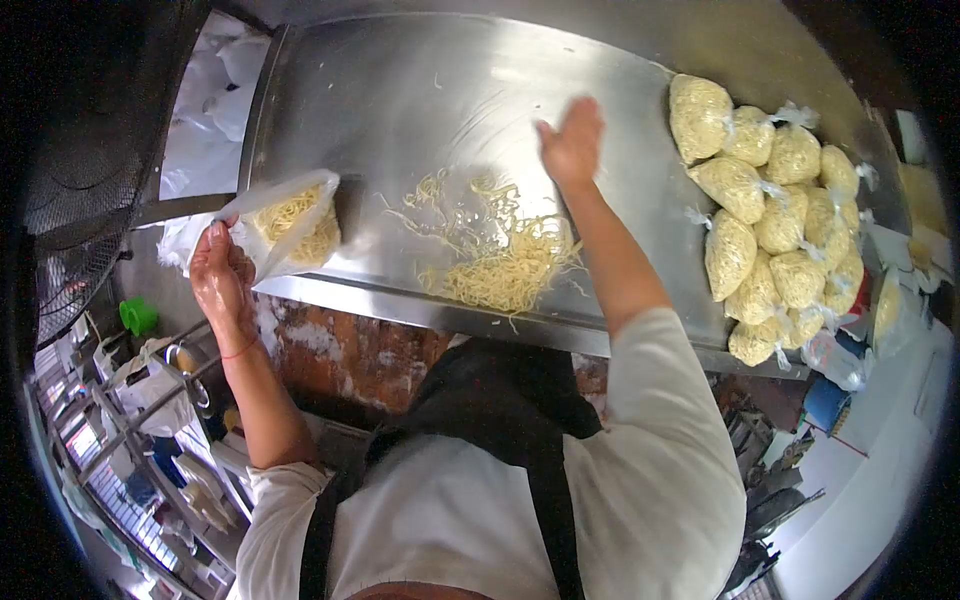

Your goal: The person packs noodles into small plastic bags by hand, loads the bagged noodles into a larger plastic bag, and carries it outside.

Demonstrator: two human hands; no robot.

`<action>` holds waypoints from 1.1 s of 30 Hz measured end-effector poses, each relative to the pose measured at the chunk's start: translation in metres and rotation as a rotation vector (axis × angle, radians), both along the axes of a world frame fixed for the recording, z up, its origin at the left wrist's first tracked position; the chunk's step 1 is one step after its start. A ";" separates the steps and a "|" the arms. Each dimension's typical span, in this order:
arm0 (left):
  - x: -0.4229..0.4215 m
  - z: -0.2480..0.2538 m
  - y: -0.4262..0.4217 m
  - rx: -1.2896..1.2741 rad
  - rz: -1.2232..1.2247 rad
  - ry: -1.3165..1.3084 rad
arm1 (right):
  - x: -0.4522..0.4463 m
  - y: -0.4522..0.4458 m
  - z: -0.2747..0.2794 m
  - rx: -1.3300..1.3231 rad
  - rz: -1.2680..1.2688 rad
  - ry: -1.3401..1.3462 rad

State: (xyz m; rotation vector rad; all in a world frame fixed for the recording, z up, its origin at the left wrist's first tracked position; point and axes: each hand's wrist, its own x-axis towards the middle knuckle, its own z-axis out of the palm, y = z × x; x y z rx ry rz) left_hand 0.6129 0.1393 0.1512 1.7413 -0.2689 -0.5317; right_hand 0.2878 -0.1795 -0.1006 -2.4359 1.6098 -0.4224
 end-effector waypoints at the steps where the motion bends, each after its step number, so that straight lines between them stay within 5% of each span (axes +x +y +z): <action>1: 0.006 -0.015 0.009 0.020 0.042 -0.004 | 0.041 -0.006 -0.008 -0.041 0.091 -0.014; 7: 0.028 -0.040 0.055 -0.078 0.190 0.038 | 0.229 0.049 -0.008 0.086 0.978 -0.040; 9: 0.030 -0.031 0.062 -0.103 0.199 0.033 | 0.216 0.112 0.015 0.325 1.195 0.037; 13: 0.016 -0.020 0.060 -0.150 0.222 0.106 | 0.125 0.176 0.014 0.305 1.761 0.190; 15: 0.016 -0.023 0.059 -0.188 0.196 0.158 | 0.054 0.172 0.023 0.376 1.848 0.286; 17: 0.011 -0.022 0.045 -0.229 0.166 0.202 | -0.002 0.146 0.051 0.602 1.777 0.197; 19: 0.002 -0.017 0.022 -0.258 0.127 0.217 | -0.012 0.118 0.091 0.824 1.262 -0.071; 23: -0.008 -0.004 -0.030 -0.308 0.026 0.203 | 0.031 0.038 0.035 0.318 0.763 -0.158; 26: -0.019 0.009 -0.059 -0.334 -0.083 0.193 | 0.065 0.056 0.028 0.269 0.763 0.015; 27: -0.024 0.014 -0.068 -0.341 -0.118 0.203 | 0.082 0.084 0.001 0.424 0.837 -0.096; 29: -0.038 0.020 -0.085 -0.364 -0.182 0.233 | 0.071 0.147 0.045 0.698 1.032 0.027; 32: -0.064 0.018 -0.108 -0.342 -0.275 0.242 | 0.023 0.181 0.023 0.399 1.452 0.022; 33: -0.072 0.015 -0.116 -0.339 -0.301 0.249 | 0.005 0.168 0.028 0.564 1.436 0.009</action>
